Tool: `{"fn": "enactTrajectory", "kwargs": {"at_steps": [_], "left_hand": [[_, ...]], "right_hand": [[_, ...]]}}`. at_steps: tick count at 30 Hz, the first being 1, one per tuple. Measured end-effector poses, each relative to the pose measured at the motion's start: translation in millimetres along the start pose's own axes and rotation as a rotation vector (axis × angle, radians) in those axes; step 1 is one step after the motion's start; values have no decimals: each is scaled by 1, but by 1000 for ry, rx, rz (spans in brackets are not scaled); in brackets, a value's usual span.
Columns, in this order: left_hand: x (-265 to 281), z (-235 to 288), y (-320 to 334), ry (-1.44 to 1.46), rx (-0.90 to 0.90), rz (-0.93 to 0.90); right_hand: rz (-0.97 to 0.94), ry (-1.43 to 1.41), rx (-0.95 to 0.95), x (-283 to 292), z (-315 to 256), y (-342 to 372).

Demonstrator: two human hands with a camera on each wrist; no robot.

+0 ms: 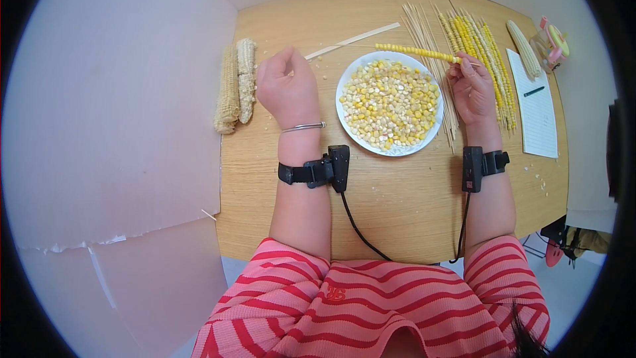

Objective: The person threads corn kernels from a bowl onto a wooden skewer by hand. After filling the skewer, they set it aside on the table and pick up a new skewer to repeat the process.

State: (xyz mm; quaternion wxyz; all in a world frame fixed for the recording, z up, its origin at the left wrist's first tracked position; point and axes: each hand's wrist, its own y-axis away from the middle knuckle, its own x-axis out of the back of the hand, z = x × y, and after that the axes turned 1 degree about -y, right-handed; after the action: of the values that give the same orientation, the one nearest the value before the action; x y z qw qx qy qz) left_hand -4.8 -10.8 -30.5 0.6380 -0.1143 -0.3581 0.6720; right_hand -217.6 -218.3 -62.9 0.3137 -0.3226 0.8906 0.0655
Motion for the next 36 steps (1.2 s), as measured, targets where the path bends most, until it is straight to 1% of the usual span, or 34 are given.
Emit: {"fn": "enactTrajectory", "kwargs": {"at_steps": [4,6,7,9,10,12,16,19,21,22,24,25,27,28,30,31,33,34,36], "left_hand": [[0,3,0,15,4,-10],[-3,3,0,109,-11,33],[-3,2,1,109,-11,32],[-2,0,1,160,47,-36],[-2,1,1,160,47,-36],[-3,2,0,263,54,-32],[-2,5,-1,258,34,-49],[-3,5,-1,290,66,-57],[-6,4,0,378,77,-70],[-7,5,1,378,77,-70],[-11,12,5,487,125,-142],[-13,16,7,487,125,-143],[-16,23,12,455,82,-232],[-17,25,14,456,82,-234],[-19,30,18,515,64,-353],[-18,32,20,516,63,-356],[-18,35,21,559,32,-509],[-19,35,22,559,31,-512],[-21,33,23,575,29,-614]], "right_hand": [[-8,-15,-9,0,0,0],[-11,-24,-10,0,-1,1],[-14,-30,-13,0,-1,1],[-17,-36,-15,0,-1,1],[-17,-41,-19,0,-1,1],[-17,-47,-23,1,-1,0],[-28,-74,-22,2,-1,-1],[-22,-71,-20,1,-2,0],[-20,-68,-20,0,-1,0],[-26,-48,-23,0,-1,0],[-29,-29,-26,-1,0,1],[-48,-33,-26,0,0,0],[-64,-37,-24,-1,0,1],[-56,-34,-26,-1,0,1],[-45,-30,-27,-3,-1,2],[-41,-25,-35,-4,-2,3],[-34,-21,-40,-5,-2,3],[-33,-14,-40,-5,-2,3],[-28,-9,-37,-4,-1,2]]}}
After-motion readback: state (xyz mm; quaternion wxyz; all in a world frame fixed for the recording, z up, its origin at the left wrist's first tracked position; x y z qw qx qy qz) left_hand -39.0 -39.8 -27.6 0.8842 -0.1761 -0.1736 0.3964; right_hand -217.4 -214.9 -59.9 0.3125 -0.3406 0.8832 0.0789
